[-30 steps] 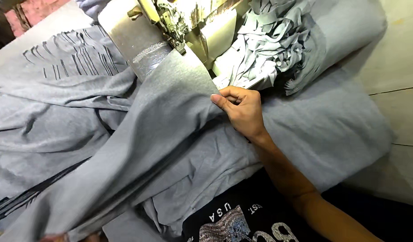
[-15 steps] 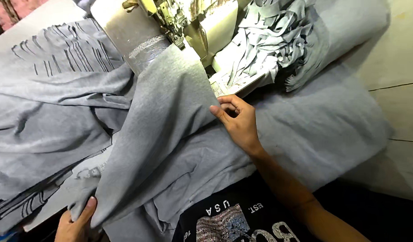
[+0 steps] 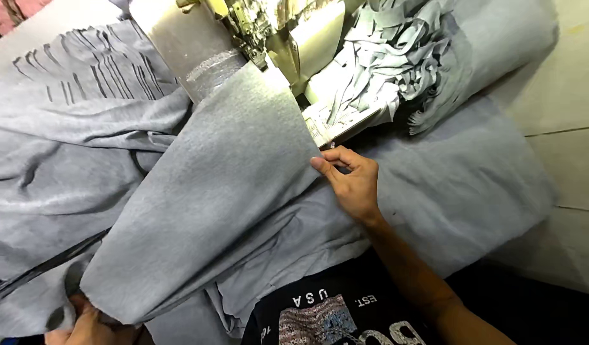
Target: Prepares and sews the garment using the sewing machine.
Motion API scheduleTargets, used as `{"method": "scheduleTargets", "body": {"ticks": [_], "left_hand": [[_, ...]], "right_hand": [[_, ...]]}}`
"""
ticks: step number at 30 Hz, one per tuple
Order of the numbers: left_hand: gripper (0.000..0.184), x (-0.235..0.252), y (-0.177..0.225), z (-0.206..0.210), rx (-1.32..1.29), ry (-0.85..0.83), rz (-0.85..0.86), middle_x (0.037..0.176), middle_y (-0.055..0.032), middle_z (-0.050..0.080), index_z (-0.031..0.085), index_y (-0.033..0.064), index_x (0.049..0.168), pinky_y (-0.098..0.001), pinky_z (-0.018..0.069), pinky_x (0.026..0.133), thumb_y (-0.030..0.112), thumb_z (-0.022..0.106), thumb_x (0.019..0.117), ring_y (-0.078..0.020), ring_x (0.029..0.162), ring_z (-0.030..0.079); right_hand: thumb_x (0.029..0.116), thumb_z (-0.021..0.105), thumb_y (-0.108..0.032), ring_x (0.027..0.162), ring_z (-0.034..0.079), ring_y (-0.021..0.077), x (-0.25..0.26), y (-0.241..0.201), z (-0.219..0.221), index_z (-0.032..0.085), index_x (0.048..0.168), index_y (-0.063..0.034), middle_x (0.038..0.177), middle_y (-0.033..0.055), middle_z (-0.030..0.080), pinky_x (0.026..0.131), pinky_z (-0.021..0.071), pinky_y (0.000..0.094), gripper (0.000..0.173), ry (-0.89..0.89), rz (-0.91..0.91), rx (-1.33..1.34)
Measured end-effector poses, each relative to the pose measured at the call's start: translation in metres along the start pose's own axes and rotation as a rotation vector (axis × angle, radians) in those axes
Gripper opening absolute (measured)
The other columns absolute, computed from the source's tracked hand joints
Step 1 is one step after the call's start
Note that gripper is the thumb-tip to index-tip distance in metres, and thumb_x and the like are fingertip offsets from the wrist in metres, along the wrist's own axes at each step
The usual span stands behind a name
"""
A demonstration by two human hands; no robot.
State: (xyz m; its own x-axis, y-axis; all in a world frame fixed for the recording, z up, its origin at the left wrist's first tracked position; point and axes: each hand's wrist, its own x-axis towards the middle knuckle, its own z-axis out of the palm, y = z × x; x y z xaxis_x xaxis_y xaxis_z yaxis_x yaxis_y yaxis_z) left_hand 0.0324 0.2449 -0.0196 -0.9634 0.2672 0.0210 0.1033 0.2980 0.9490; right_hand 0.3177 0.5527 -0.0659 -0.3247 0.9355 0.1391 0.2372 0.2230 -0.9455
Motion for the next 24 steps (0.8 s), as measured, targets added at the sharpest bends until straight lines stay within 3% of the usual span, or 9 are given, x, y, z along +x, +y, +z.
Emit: {"method": "scheduleTargets", "body": {"ticks": [2,5,9,17,22,24], "left_hand": [[0.029,0.003,0.005,0.006,-0.049,0.001,-0.006,0.116,0.007,0.064,0.042,-0.0006,0.134,-0.0218,0.0529,0.098,0.003,0.037,0.1058,0.0024,0.107,0.064],[0.031,0.006,0.005,0.012,-0.163,-0.067,-0.003,0.117,0.0069,0.067,0.041,0.0029,0.137,-0.0246,0.0547,0.099,0.01,0.043,0.1064,-0.0015,0.109,0.066],[0.043,0.005,0.003,0.016,-0.253,-0.089,-0.002,0.115,0.0059,0.071,0.041,0.0065,0.136,-0.0287,0.0569,0.098,0.01,0.057,0.0959,-0.0061,0.108,0.069],[0.048,0.03,0.011,0.021,-0.252,-0.02,0.053,0.122,-0.0029,0.066,0.033,-0.001,0.142,-0.033,0.054,0.103,0.005,0.054,0.0983,-0.0109,0.114,0.066],[0.059,0.066,0.012,0.02,-0.187,-0.067,0.099,0.126,-0.0075,0.065,0.038,0.0004,0.145,-0.04,0.0522,0.106,0.018,0.067,0.097,-0.0181,0.117,0.065],[0.063,0.073,0.014,0.023,-0.082,-0.12,0.122,0.129,-0.0072,0.064,0.037,-0.0007,0.146,-0.0379,0.0521,0.107,0.024,0.069,0.0982,-0.0162,0.118,0.065]], "right_hand": [[0.0913,0.078,-0.019,0.084,0.068,0.0071,0.0,0.003,0.001,0.078,0.095,-0.0082,0.089,-0.0022,0.074,0.079,0.0565,0.0267,0.012,0.01,-0.025,0.026],[0.0904,0.078,-0.014,0.082,0.07,0.0065,0.002,0.009,0.002,0.077,0.094,-0.0043,0.087,0.0,0.074,0.079,0.0605,0.0241,0.01,0.015,-0.06,0.085],[0.0909,0.077,-0.013,0.082,0.071,0.0062,0.004,0.015,0.005,0.076,0.092,-0.0022,0.086,0.0017,0.074,0.079,0.0611,0.0224,0.011,0.014,-0.088,0.155],[0.0917,0.074,-0.009,0.079,0.071,0.0035,0.021,0.004,0.009,0.074,0.094,-0.0007,0.086,0.0005,0.074,0.076,0.0618,0.0199,0.009,0.017,-0.091,0.172],[0.0941,0.074,-0.013,0.076,0.07,0.0047,0.04,-0.006,0.012,0.074,0.1,-0.0033,0.089,0.0004,0.074,0.069,0.0611,0.0201,0.011,-0.017,-0.106,0.127],[0.0951,0.074,-0.014,0.075,0.07,0.004,0.044,-0.008,0.011,0.074,0.102,-0.0044,0.089,-0.0007,0.074,0.067,0.0601,0.0194,0.012,-0.026,-0.1,0.11]]}}
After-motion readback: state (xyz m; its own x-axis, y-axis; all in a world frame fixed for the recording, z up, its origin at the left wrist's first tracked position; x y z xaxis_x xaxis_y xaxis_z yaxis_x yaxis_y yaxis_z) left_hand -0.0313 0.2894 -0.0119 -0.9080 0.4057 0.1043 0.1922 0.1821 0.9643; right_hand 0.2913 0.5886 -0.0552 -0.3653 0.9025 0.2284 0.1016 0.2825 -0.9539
